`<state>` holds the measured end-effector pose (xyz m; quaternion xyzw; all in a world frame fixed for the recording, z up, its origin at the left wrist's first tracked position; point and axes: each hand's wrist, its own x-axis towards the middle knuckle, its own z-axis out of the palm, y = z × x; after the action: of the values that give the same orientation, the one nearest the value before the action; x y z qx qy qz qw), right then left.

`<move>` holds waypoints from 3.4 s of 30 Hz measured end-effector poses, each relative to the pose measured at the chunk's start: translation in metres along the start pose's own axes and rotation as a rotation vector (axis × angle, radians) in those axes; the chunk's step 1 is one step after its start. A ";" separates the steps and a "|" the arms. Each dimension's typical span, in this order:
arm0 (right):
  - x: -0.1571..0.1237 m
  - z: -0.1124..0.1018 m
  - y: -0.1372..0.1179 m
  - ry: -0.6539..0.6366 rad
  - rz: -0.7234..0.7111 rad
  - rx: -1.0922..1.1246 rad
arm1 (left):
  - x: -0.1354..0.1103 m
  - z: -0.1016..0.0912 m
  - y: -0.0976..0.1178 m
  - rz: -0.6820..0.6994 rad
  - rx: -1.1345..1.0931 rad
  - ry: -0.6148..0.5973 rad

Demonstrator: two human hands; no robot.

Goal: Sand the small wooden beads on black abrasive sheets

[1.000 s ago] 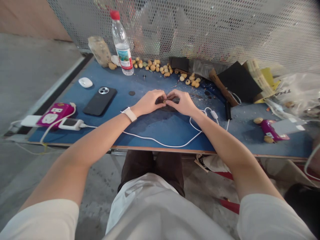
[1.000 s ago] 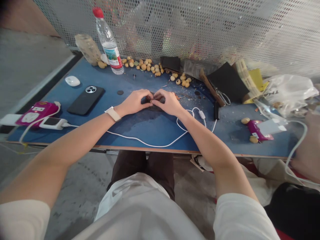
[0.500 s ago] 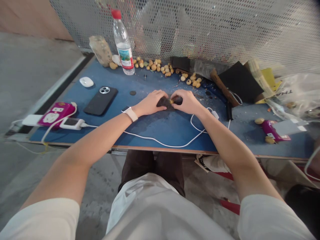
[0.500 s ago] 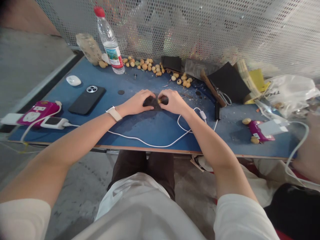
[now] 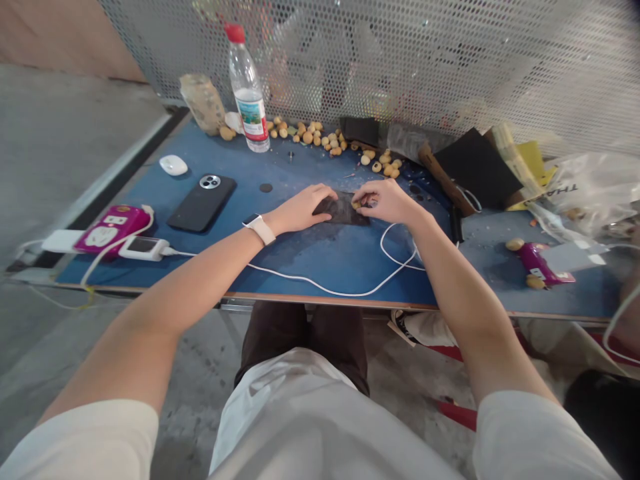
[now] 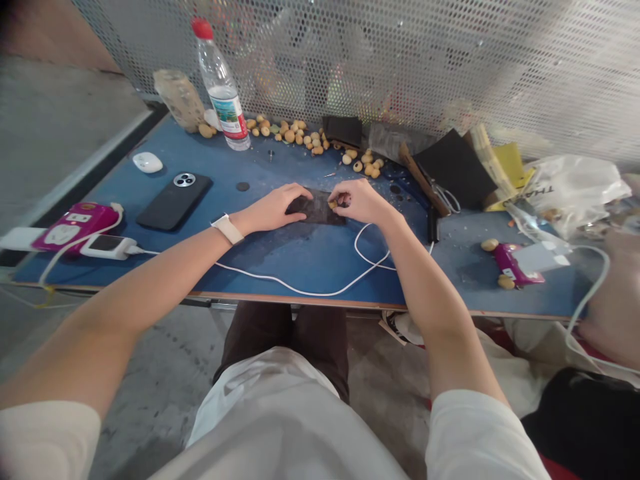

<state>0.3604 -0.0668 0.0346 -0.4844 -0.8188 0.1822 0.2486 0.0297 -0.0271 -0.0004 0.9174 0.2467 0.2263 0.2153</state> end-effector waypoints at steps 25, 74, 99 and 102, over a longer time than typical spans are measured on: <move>0.004 0.016 -0.003 0.055 -0.043 -0.013 | 0.000 0.001 -0.003 -0.033 0.201 0.122; 0.005 0.006 -0.031 -0.201 -0.107 -0.009 | 0.005 0.010 0.022 -0.201 0.290 -0.013; 0.017 0.023 -0.008 0.013 -0.029 -0.172 | 0.005 0.008 0.026 -0.231 0.292 -0.025; 0.029 0.030 0.004 0.069 0.005 -0.200 | 0.006 0.009 0.026 -0.234 0.292 -0.021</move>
<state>0.3342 -0.0413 0.0149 -0.5149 -0.8226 0.0836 0.2264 0.0480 -0.0467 0.0072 0.9062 0.3797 0.1521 0.1075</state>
